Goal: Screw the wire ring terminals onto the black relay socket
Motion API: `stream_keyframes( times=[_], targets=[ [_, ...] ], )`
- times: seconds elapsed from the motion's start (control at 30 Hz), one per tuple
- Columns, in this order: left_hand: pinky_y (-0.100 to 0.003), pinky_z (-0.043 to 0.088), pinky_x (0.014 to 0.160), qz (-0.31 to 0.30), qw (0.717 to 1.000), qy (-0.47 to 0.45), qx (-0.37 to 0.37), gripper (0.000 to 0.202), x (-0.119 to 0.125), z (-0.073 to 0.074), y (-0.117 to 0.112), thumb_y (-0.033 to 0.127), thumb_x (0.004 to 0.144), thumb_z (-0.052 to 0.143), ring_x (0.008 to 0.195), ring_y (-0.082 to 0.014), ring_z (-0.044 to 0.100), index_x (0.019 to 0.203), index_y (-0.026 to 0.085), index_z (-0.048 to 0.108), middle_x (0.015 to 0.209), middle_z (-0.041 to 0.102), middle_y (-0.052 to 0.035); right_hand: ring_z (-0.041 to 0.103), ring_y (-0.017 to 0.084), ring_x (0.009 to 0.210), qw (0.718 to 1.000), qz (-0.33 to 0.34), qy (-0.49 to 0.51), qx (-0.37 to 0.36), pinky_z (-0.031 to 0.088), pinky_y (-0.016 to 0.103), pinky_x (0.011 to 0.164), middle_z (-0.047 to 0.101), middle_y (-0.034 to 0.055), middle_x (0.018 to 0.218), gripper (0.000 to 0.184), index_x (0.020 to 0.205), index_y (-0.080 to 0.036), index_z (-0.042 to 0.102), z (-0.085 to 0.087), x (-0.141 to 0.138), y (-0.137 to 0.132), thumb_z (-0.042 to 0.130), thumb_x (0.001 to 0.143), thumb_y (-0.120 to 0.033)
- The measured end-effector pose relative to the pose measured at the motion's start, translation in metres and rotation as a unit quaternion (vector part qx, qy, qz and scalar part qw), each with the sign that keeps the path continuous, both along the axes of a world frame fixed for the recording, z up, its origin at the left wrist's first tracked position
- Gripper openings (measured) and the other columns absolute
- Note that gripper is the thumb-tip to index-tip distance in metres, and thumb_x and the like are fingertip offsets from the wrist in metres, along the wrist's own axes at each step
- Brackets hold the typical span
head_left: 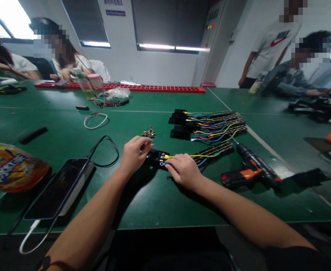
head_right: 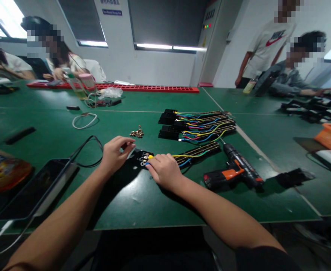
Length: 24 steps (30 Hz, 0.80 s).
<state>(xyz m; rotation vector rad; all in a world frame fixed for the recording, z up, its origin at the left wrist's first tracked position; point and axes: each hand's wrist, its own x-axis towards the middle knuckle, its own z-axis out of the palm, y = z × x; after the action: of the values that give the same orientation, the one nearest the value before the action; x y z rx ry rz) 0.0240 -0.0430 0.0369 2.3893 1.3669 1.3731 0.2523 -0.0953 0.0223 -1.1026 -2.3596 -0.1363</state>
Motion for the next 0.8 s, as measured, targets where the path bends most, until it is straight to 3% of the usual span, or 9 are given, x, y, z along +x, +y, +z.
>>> stream_keyframes(
  times=[0.2,0.47,0.8],
  targets=[
    [-0.027,0.05,0.071,-0.104,0.994,0.017,-0.004,0.021,0.0056,0.0016,-0.0063,0.024,0.096,0.054,0.075,-0.0141,0.06,0.107,0.017,0.07,0.09,0.066,-0.0055,0.058,0.018,0.081,0.999,-0.041,0.016,-0.01,0.034,0.031,0.073,0.068,0.0057,0.088,0.024,0.093,-0.018,0.071,0.0043,-0.0039,0.0015,0.053,0.1,-0.031],
    [-0.026,0.049,0.069,-0.141,0.99,-0.005,-0.012,0.015,0.0066,-0.0017,-0.0084,0.025,0.092,0.061,0.07,-0.0128,0.06,0.103,0.016,0.066,0.08,0.066,-0.0019,0.061,0.019,0.082,0.997,-0.079,0.017,-0.019,0.035,0.032,0.073,0.069,0.0064,0.088,0.022,0.093,-0.017,0.07,0.0047,-0.0051,0.0036,0.055,0.099,-0.031],
    [-0.026,0.049,0.069,-0.163,0.986,0.024,-0.026,0.009,0.0097,0.0009,-0.0113,0.023,0.092,0.062,0.071,-0.013,0.062,0.096,0.018,0.068,0.083,0.071,-0.0026,0.06,0.02,0.082,0.998,-0.066,0.004,-0.02,0.042,0.032,0.076,0.068,0.0079,0.088,0.02,0.093,-0.015,0.069,0.0017,-0.0038,0.0078,0.053,0.1,-0.025]
  ],
)
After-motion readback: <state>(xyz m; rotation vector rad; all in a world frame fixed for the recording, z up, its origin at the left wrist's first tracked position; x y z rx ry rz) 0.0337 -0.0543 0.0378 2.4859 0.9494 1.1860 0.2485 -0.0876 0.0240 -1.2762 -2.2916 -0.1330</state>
